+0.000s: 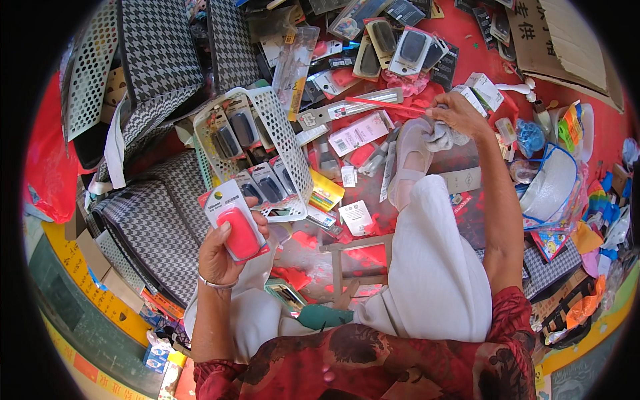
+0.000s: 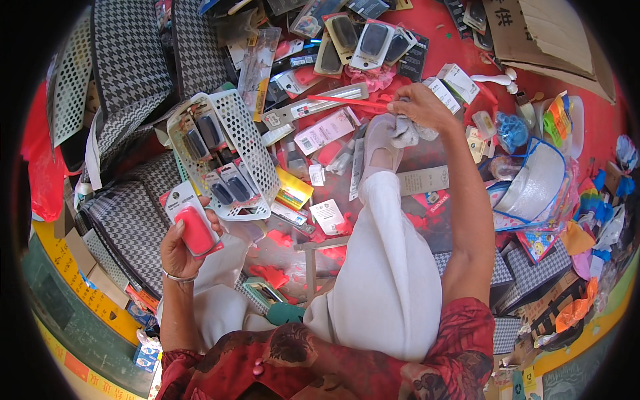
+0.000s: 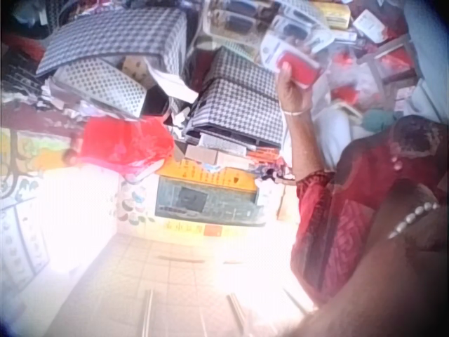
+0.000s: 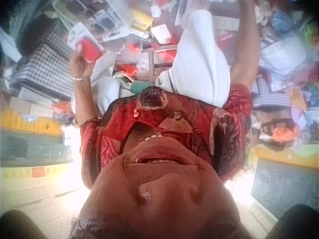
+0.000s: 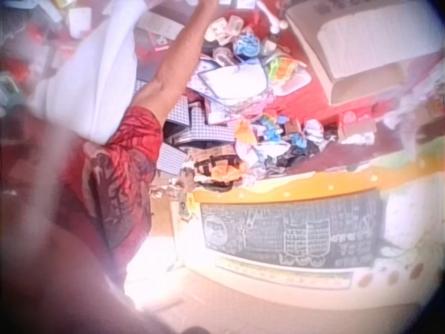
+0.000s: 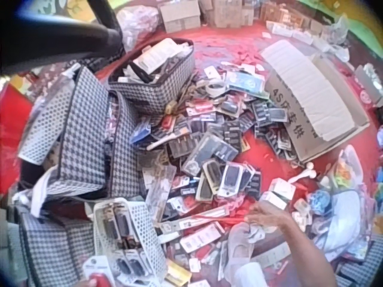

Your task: The person sits on the floor and wipes the plastic packaging of small items with a cloth, then places them into a white basket. They handle several packaged items one by one, wiping each before stacking them in the basket.

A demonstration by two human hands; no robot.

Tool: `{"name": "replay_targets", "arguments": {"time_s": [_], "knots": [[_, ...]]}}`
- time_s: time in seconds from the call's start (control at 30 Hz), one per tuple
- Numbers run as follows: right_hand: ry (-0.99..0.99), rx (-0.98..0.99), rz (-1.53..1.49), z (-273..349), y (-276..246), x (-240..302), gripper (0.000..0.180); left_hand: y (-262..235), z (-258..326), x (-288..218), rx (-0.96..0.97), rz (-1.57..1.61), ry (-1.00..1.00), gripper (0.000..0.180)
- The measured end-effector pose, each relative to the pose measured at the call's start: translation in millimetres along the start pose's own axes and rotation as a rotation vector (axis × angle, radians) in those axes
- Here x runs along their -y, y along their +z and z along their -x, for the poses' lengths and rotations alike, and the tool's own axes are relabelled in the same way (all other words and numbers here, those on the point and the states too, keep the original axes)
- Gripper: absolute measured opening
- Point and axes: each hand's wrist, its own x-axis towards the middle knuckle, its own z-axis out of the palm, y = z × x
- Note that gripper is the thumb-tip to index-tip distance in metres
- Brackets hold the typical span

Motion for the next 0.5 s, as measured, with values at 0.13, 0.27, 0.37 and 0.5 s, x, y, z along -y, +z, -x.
{"name": "replay_targets", "arguments": {"time_s": [0.13, 0.27, 0.37, 0.5], "knots": [[-0.13, -0.068, -0.169, -13, 10, 14, 0.022, 1, -1, 0, 0.0, -0.007, -0.002, 0.062], [-0.344, -0.638, 0.498, -20, 20, 35, 0.018, 0, -2, 1, 0.013, 0.024, 0.013, 0.059], [-0.253, -0.626, 0.822, -11, 31, 49, 0.013, 0, -2, 2, 0.005, 0.026, 0.015, 0.06], [-0.431, 0.064, 1.096, -6, 77, 56, 0.011, 0, -1, 2, 0.014, 0.014, 0.018, 0.061]]}}
